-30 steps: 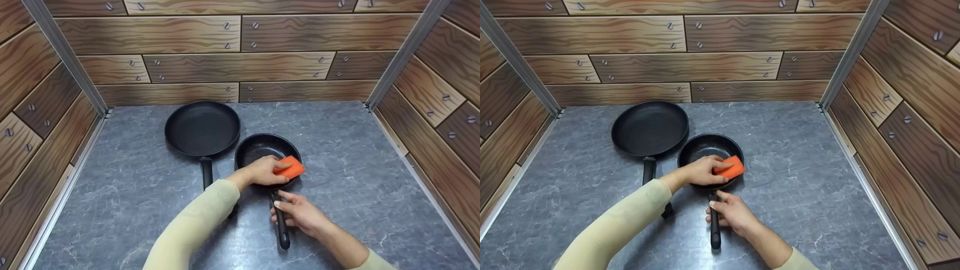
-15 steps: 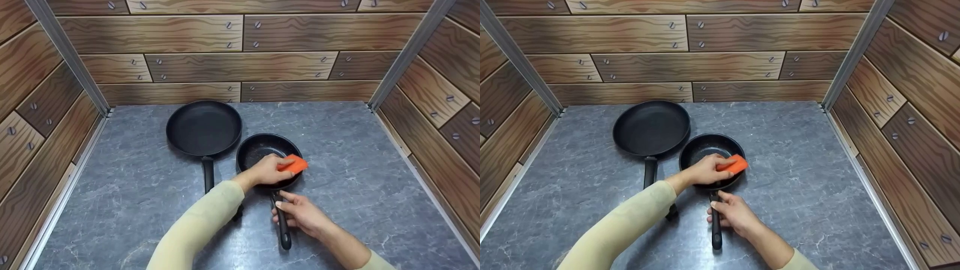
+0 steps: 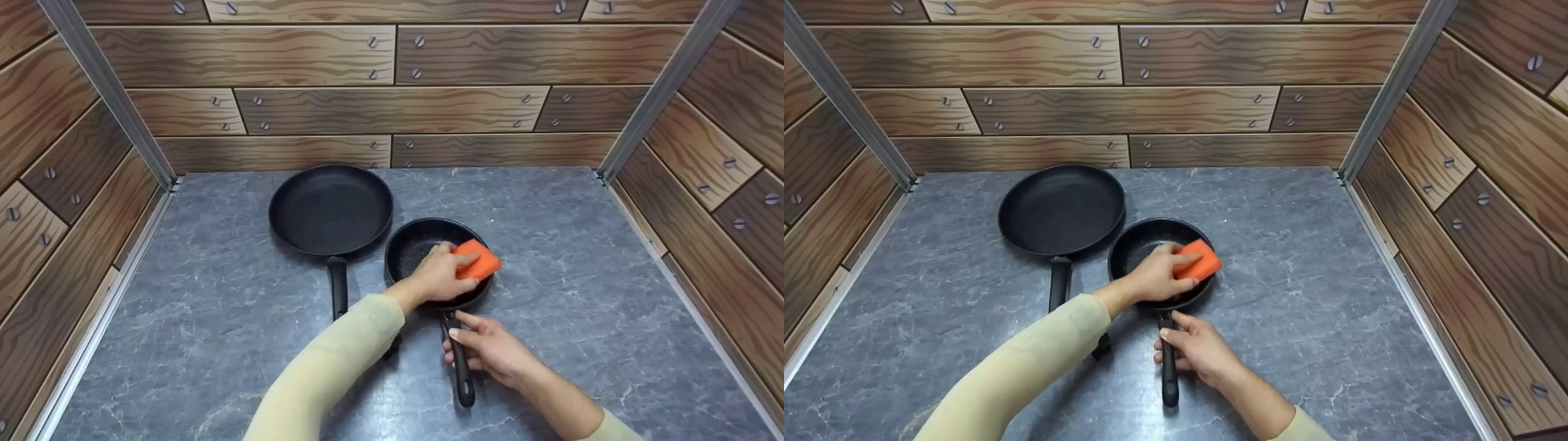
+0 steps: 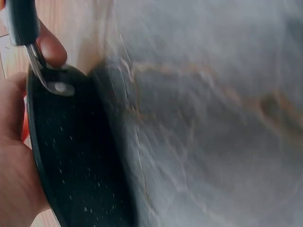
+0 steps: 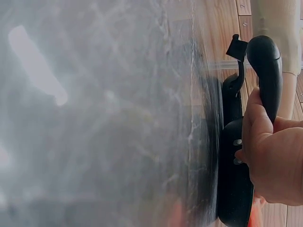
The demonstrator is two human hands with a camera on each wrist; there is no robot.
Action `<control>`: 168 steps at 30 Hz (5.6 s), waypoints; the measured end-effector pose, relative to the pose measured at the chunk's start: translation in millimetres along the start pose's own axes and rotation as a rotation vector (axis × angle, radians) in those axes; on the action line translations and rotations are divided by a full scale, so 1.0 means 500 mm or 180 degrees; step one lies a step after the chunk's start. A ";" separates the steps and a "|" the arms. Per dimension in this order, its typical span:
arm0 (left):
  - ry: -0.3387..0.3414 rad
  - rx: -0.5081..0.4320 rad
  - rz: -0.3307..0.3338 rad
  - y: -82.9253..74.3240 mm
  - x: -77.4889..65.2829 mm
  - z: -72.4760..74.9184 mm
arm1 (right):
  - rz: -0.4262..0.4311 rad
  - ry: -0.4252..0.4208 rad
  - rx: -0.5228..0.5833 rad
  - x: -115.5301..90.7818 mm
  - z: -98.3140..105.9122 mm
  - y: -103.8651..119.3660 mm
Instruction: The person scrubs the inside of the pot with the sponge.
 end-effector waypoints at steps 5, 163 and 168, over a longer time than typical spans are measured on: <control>0.0142 0.0423 -0.0185 0.006 0.007 0.010 | 0.0013 -0.0024 -0.0014 -0.001 0.001 0.000; 0.0727 0.3034 0.0390 0.100 -0.125 0.124 | 0.0140 -0.0184 0.0222 -0.003 0.005 -0.010; 0.0823 0.2920 0.0306 0.101 -0.126 0.123 | 0.0141 -0.0155 0.0255 -0.001 0.004 -0.014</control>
Point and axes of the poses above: each hand's wrist, its own x-axis towards the middle knuckle, its own z-axis out of the back of the hand, y = z × x, the point moved 8 cm from there along x, towards the middle knuckle, and after that the axes turned 11 degrees about y, right-handed, at the moved point
